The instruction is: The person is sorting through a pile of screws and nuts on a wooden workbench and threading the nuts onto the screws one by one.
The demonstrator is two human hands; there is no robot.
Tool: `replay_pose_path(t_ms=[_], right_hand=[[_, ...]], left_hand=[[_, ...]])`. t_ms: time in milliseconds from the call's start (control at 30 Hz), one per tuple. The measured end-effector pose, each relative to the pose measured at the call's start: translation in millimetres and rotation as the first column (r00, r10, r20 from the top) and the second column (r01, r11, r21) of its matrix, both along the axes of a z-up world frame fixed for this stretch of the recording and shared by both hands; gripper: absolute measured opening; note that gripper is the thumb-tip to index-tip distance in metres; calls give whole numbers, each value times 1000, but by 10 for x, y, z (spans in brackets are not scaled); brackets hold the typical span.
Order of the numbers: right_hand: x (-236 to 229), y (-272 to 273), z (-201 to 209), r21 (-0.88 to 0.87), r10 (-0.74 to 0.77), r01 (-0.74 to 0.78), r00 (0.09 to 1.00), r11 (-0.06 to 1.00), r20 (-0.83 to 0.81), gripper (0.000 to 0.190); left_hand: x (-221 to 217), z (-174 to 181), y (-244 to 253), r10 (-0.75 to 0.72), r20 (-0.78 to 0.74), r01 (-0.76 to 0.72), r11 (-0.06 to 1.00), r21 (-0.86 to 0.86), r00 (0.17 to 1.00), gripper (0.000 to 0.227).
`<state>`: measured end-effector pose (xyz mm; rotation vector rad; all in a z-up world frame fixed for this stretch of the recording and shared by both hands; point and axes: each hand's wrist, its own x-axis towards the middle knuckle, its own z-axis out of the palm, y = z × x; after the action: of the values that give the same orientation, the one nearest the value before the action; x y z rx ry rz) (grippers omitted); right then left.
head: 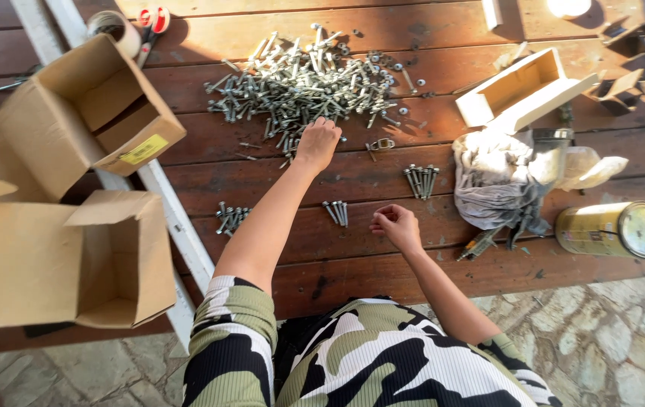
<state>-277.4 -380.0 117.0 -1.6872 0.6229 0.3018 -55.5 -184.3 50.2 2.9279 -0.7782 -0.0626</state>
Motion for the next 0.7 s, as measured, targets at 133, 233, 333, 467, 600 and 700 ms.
replay_pose_path(t_ms=[133, 233, 333, 467, 600, 700], right_hand=[[-55, -135, 57, 77, -19, 17, 1000, 997, 24, 16], [-123, -253, 95, 82, -10, 11, 1000, 997, -13, 16], [-137, -300, 195, 141, -55, 51, 998, 989, 22, 18], [-23, -354, 298, 264, -64, 39, 994, 964, 88, 19], [235, -290, 381, 334, -71, -8, 973, 943, 222, 25], [293, -88, 613, 355, -20, -79, 963, 932, 268, 23]], left_hand=[[21, -51, -290, -162, 128, 138, 974, 181, 978, 18], [116, -329, -425, -74, 335, 75, 997, 9, 939, 6], [156, -92, -471, 164, -61, -175, 937, -304, 985, 15], [-311, 877, -403, -268, -772, -799, 16, -602, 577, 31], [-713, 1078, -250, -459, -734, -835, -32, -549, 501, 35], [-1014, 879, -298, -399, -743, -816, -25, -577, 538, 39]])
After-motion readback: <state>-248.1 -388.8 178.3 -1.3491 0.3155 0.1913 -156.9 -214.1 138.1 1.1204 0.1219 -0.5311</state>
